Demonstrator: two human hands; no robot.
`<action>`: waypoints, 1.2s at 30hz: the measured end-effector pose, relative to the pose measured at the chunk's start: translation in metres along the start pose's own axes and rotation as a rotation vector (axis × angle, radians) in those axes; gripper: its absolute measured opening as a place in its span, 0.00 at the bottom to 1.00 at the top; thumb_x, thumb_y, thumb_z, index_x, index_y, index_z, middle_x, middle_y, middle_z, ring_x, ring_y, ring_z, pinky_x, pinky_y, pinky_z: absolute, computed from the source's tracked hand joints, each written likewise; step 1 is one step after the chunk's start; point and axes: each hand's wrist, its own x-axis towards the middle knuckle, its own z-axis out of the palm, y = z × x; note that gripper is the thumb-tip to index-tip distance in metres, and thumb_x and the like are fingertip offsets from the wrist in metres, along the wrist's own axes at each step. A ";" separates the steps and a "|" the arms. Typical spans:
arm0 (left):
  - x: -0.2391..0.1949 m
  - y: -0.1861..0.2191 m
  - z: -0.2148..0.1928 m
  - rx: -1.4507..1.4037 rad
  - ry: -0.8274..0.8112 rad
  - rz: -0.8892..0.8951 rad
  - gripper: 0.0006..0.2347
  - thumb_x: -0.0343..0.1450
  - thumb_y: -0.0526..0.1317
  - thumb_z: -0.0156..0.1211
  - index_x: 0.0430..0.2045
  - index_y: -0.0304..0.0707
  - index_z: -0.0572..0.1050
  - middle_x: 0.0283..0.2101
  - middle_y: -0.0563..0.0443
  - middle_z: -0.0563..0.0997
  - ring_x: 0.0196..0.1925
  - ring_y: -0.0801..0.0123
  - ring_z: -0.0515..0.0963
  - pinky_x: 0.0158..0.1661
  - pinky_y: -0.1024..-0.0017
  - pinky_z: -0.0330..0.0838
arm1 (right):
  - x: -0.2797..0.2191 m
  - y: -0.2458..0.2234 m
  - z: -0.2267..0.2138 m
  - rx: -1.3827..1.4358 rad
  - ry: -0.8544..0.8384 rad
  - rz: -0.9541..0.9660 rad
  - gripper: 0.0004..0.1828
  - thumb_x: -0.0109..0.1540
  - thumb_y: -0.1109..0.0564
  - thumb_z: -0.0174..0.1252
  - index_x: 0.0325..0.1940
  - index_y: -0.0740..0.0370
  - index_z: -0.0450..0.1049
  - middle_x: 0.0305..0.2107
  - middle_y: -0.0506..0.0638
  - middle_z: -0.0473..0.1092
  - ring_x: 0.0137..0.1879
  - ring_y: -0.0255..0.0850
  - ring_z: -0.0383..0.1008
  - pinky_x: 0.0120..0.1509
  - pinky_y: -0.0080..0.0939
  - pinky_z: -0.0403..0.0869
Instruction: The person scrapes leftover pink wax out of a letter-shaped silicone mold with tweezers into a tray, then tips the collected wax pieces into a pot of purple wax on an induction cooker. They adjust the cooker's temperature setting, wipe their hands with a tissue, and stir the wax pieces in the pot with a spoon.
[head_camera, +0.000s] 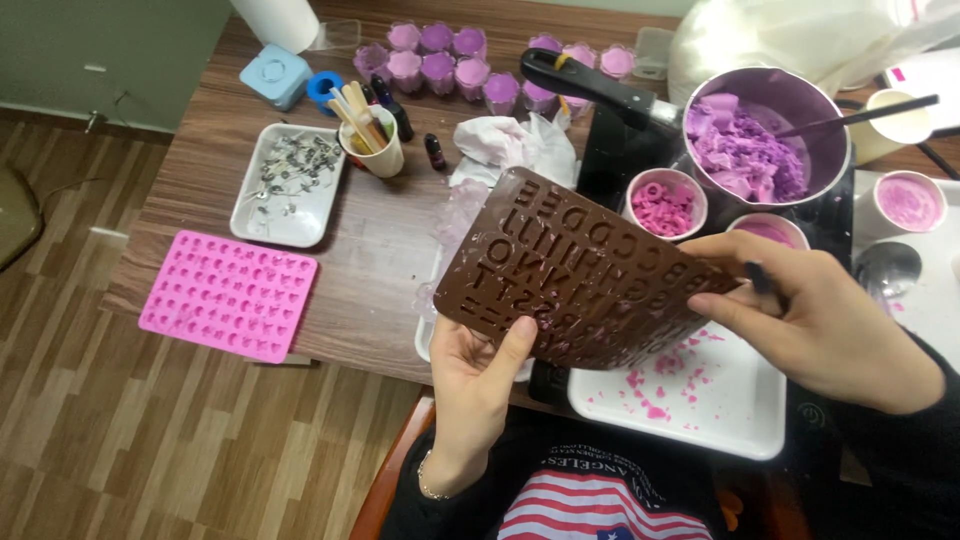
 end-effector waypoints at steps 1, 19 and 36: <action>0.001 0.002 -0.001 0.002 0.005 0.001 0.16 0.75 0.28 0.59 0.57 0.28 0.67 0.51 0.41 0.83 0.52 0.64 0.83 0.55 0.65 0.77 | 0.004 -0.005 0.003 0.001 -0.004 -0.003 0.26 0.59 0.57 0.64 0.62 0.56 0.75 0.18 0.43 0.69 0.22 0.30 0.57 0.23 0.34 0.60; -0.003 0.064 -0.095 0.082 0.401 0.199 0.22 0.71 0.25 0.59 0.62 0.24 0.66 0.51 0.39 0.82 0.52 0.63 0.82 0.53 0.67 0.79 | 0.098 -0.130 0.057 -0.162 -0.118 -0.322 0.23 0.56 0.51 0.65 0.56 0.51 0.77 0.22 0.52 0.78 0.20 0.35 0.75 0.28 0.39 0.72; 0.008 0.086 -0.261 0.288 0.784 0.149 0.26 0.69 0.28 0.62 0.64 0.32 0.65 0.45 0.39 0.83 0.34 0.72 0.84 0.29 0.77 0.81 | 0.246 -0.152 0.241 -0.314 -0.434 -0.458 0.23 0.57 0.52 0.66 0.55 0.60 0.75 0.39 0.62 0.79 0.45 0.55 0.81 0.51 0.52 0.77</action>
